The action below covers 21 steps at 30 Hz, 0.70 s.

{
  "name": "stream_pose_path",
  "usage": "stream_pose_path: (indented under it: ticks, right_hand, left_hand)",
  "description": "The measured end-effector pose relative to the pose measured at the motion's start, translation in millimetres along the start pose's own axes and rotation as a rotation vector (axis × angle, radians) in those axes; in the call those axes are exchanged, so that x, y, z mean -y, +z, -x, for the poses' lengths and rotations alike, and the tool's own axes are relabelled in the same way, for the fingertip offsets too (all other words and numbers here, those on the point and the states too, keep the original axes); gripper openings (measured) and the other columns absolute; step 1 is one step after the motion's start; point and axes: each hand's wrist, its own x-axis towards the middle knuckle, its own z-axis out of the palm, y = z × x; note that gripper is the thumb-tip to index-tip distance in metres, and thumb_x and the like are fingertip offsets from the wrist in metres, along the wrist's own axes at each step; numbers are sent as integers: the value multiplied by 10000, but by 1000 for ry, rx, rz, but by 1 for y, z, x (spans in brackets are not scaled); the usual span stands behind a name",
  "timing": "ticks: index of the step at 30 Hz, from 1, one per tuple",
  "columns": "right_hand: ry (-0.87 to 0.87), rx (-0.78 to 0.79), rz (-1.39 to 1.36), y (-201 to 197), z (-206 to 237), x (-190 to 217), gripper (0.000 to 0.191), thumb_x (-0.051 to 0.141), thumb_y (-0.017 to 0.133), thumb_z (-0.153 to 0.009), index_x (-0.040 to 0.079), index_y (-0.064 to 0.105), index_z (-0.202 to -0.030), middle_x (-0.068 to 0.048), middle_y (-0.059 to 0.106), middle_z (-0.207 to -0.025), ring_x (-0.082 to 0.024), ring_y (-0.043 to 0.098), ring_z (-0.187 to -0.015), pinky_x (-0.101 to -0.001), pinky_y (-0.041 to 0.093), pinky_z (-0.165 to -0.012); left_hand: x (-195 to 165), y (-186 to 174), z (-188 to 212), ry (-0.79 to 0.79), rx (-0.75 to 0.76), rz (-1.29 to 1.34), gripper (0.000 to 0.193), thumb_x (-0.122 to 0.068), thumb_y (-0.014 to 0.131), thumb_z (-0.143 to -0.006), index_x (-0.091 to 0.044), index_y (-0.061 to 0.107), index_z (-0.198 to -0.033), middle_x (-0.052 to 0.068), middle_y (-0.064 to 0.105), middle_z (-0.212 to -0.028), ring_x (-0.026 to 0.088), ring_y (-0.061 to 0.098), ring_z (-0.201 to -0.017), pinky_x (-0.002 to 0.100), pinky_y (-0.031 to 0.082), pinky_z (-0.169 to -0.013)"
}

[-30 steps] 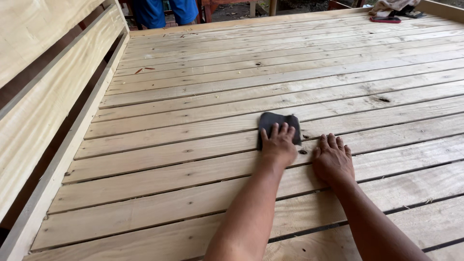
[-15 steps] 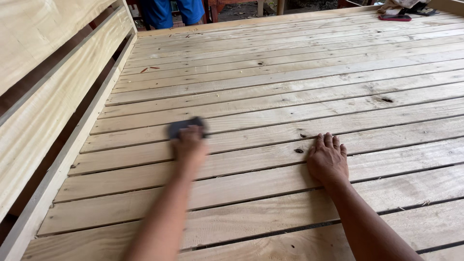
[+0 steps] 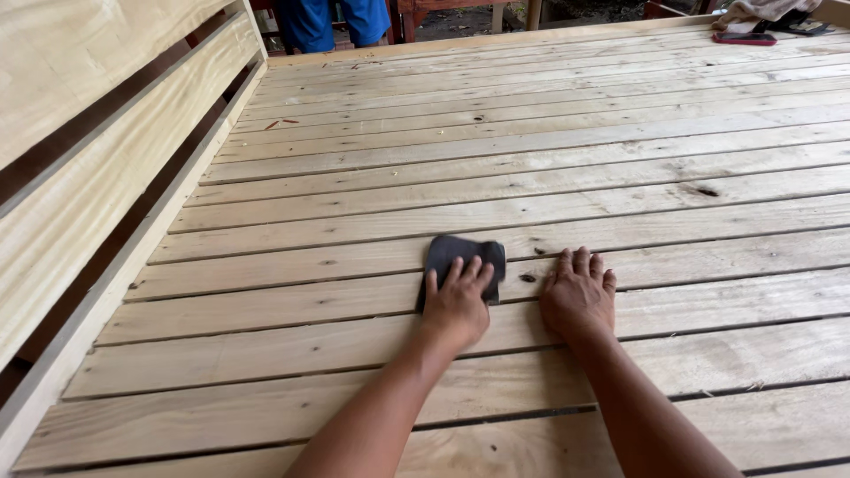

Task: The person sands the slatted wooden surface of a large furniture frame by hand, rubbing a piece of sandpaper back and forth across the planks. They work progressively across different sections of the slatted top, steadying the wood with their free hand while sanding each area.

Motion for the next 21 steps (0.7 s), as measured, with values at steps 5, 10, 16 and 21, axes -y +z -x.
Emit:
stream_pose_path:
  ticks: [5,10,16,21]
  right_hand:
    - [-1,-12,-30,-2,1,4,632,379,333,-1022,70,334,-1574,-175,243,-1665,-359,167,-1553,-515,102,-1246]
    - [-21,-11,-75,-1,0,6,634,368,338,-1015,42,329,-1558,-165,259,-1650,-345,175,-1541,-514,105,-1231]
    - [-110,-48,-58,5,-4,2,605,324,364,-1020,21,380,-1544,-189,316,-1633,-360,221,-1535,-508,137,-1236]
    - [-140,-84,-84,1,1,4,584,299,396,-1000,50,424,-1527,-174,349,-1618,-351,244,-1526,-509,163,-1227]
  left_hand:
    - [-21,-14,-94,-122,-59,-21,647,-257,442,-978,-275,266,-1601,-37,149,-1710,245,98,-1587,597,59,-1247]
    - [-34,-7,-56,-37,-62,-30,649,-235,451,-969,-236,285,-1596,-15,173,-1703,263,114,-1573,590,67,-1235]
    - [-41,5,15,-2,-94,6,650,-197,471,-951,-228,314,-1581,-1,216,-1684,252,144,-1563,568,56,-1246]
    - [-46,1,10,20,-144,-26,655,-143,468,-917,-231,351,-1555,22,264,-1665,256,182,-1546,579,70,-1233]
